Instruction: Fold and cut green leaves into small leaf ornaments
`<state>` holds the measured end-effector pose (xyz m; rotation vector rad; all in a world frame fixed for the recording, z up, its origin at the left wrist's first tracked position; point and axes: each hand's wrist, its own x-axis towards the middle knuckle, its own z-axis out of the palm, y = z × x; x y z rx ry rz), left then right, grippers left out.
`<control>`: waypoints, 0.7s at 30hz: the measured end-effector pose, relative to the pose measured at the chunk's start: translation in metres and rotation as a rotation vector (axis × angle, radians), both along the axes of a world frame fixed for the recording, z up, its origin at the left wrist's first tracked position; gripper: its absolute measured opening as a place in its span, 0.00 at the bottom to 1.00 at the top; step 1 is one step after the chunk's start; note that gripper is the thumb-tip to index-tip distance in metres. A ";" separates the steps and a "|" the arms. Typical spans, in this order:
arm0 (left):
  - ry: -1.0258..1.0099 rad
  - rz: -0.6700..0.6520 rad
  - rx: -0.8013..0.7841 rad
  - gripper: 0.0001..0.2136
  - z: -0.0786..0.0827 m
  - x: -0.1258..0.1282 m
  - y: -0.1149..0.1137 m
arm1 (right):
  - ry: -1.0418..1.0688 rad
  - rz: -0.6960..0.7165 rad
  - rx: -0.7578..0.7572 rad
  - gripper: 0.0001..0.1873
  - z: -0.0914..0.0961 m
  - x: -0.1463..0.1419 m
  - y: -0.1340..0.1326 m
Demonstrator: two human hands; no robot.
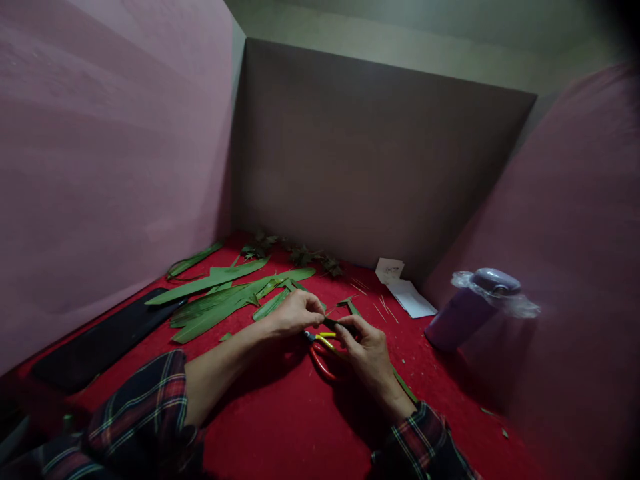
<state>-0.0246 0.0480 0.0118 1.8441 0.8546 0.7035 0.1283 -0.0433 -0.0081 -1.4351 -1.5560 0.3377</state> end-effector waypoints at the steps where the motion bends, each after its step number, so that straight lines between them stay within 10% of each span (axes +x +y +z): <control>1: -0.004 -0.004 -0.003 0.08 0.000 0.000 0.000 | -0.001 -0.001 -0.002 0.09 0.000 0.000 0.000; 21: 0.056 0.009 0.059 0.10 -0.005 0.001 0.002 | -0.014 0.005 0.012 0.09 -0.002 0.000 0.000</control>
